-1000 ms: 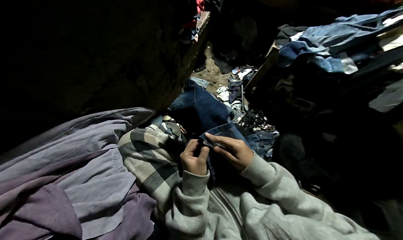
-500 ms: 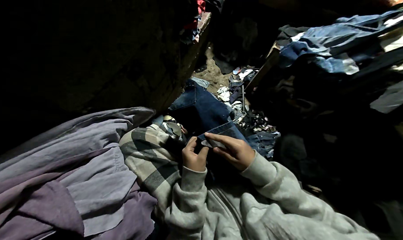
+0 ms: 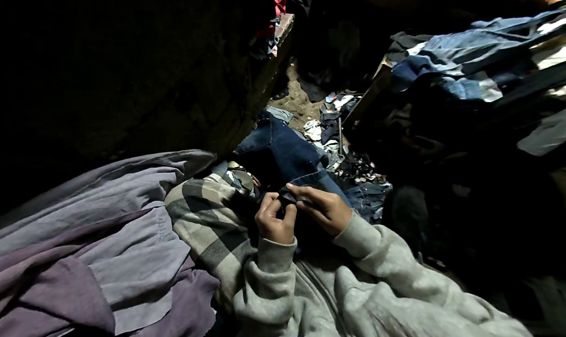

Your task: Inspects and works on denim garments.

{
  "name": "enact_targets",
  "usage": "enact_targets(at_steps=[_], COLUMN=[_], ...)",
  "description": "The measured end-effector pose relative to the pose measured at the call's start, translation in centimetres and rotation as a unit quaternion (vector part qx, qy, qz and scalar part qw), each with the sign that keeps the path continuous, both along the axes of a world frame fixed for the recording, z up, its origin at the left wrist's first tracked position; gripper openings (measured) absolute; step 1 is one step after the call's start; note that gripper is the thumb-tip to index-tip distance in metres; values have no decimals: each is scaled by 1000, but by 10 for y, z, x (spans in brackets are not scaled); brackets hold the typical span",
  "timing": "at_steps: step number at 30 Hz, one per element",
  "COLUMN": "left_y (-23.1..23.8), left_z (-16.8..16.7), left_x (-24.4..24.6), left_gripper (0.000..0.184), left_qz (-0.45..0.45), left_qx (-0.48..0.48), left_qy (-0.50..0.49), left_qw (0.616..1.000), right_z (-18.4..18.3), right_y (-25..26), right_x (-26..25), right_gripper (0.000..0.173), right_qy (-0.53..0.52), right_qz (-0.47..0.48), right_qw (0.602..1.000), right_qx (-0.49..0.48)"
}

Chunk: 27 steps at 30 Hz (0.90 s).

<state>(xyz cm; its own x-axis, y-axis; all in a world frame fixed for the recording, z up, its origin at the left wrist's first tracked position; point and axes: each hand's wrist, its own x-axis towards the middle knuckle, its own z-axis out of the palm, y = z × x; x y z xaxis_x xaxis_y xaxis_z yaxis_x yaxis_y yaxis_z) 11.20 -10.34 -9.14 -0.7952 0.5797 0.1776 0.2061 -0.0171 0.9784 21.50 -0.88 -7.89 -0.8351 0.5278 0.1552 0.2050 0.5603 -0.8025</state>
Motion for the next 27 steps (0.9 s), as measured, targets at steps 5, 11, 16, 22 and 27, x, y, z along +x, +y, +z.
enact_targets(at_steps=[5, 11, 16, 22, 27], left_y=[0, -1, 2, 0, -3], left_z=[3, 2, -2, 0, 7], left_x=[-4, -2, 2, -5, -12], left_gripper=[16, 16, 16, 22, 18], left_qz=[-11, -27, -12, -45, -72], left_qx=[33, 40, 26, -18, -19], left_qy=[-148, -169, -94, -115, -161], left_qw=[988, 984, 995, 992, 984], right_z=[0, 0, -3, -2, 9], right_y=[4, 7, 2, 6, 5], right_x=[7, 12, 1, 5, 11], right_gripper=[42, 42, 38, 40, 41], right_qy=[-18, -22, 3, -5, -59], right_qz=[23, 18, -19, 13, 15], right_qw=[1000, 999, 1000, 1000, 996], right_qx=[7, 16, 4, 10, 57])
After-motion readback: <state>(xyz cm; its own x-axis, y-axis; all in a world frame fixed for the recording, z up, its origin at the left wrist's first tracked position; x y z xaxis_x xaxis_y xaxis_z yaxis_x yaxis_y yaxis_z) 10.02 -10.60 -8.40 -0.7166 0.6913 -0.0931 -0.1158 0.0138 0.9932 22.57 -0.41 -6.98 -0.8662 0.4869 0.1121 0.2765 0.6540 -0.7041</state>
